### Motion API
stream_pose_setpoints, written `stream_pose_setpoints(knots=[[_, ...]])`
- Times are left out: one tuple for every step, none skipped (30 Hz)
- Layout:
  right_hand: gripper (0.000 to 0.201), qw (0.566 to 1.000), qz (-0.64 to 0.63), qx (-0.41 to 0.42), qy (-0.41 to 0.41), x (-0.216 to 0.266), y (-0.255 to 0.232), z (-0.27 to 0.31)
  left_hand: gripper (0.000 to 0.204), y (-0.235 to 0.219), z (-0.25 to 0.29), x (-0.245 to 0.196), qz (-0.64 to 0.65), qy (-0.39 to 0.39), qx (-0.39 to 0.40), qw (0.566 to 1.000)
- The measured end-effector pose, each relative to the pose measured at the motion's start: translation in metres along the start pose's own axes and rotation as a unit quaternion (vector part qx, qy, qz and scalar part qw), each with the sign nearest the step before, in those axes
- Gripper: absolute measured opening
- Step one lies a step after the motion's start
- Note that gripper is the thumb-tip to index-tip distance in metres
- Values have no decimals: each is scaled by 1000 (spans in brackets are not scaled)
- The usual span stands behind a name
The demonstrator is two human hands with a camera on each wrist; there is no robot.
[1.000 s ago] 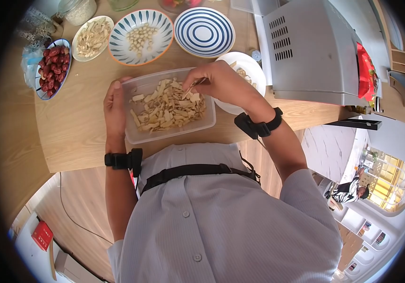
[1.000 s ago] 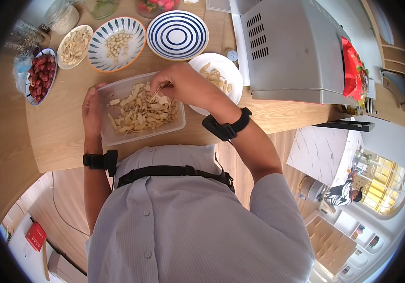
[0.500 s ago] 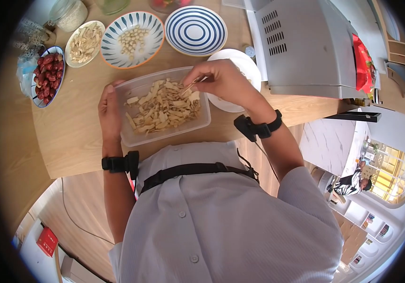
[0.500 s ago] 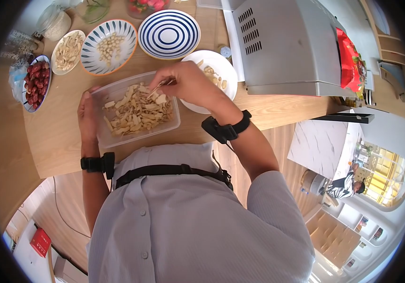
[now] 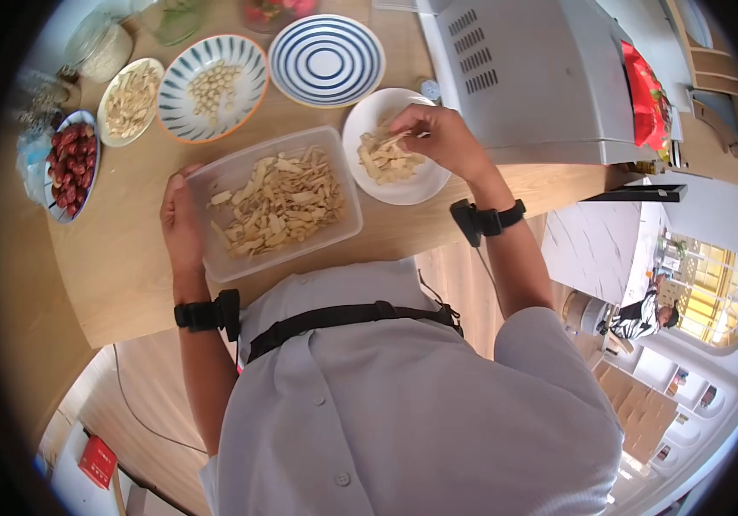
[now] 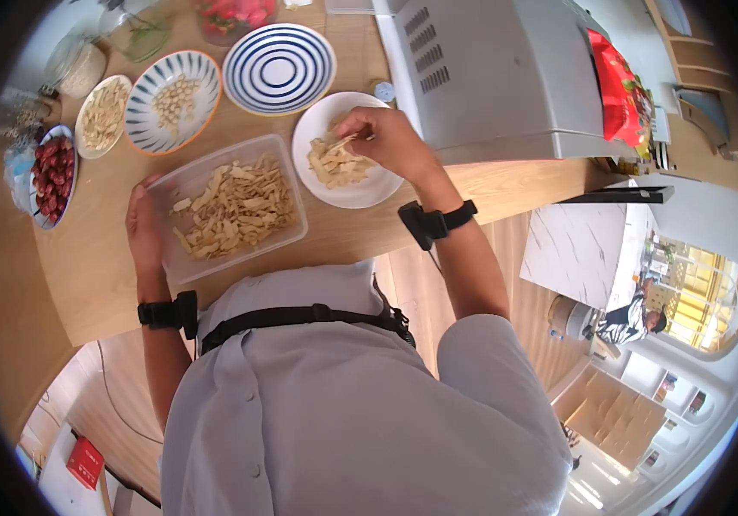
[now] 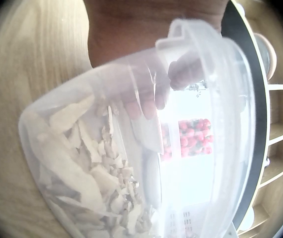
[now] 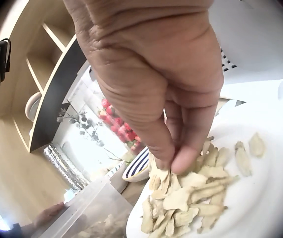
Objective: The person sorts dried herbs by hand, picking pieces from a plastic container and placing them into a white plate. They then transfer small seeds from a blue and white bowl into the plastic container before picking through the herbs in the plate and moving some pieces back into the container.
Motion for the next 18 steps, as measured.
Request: stream_pose_setpoints(knots=[[27, 1000, -10, -1, 0, -2, -1, 1, 44, 2, 2, -2, 21, -18, 0, 1000], [28, 1000, -22, 0, 0, -5, -2, 0, 44, 4, 3, 0, 40, -36, -1, 999], [29, 999, -35, 1, -1, -7, -1, 0, 45, 4, 3, 1, 38, -31, 2, 999], [30, 999, -43, 6, 2, -6, -1, 0, 45, 3, 2, 0, 34, -25, 4, 999], [29, 999, -54, 2, 0, -7, -2, 0, 45, 1, 1, -1, 30, -18, 4, 999], [28, 998, -65, -2, -4, -9, -3, -1, 45, 1, 2, -1, 29, -19, 4, 999], [27, 997, -76, -5, -7, -9, -4, -2, 45, 1, 2, -2, 28, -19, 4, 999], [27, 997, -74, -7, -1, -8, -5, -1, 45, 2, 2, -3, 27, -20, 4, 999], [27, 997, -73, -9, 5, -7, -6, 0, 45, 3, 3, -4, 26, -21, 0, 999], [27, 997, -72, -11, 11, -6, -7, 1, 45, 4, 4, -6, 24, -22, -4, 999], [26, 997, -72, -15, 10, -8, -8, 1, 45, 5, 4, -7, 22, -24, -8, 999], [26, 997, -72, -19, 9, -11, -9, 0, 45, 5, 4, -7, 22, -23, -7, 999], [25, 997, -73, -24, 7, -13, -11, 0, 45, 5, 4, -8, 22, -22, -5, 1000], [23, 998, -59, -23, 3, -13, -12, 0, 45, 5, 4, -8, 22, -21, -4, 1000], [22, 999, -45, -22, -2, -12, -13, 0, 45, 5, 4, -8, 24, -21, -4, 999], [20, 999, -31, -22, -6, -11, -14, 1, 45, 6, 4, -8, 26, -21, -4, 999], [20, 999, -37, -25, -2, -10, -15, 1, 45, 6, 4, -8, 28, -20, -3, 999], [20, 999, -43, -28, 2, -8, -16, 2, 44, 7, 5, -9, 26, -21, -5, 999]])
Point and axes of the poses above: each hand's wrist, its own z-axis away from the middle knuckle, its own y-axis out of the palm, x = y × z, the point moved 8 cm from there along -z, towards the middle knuckle
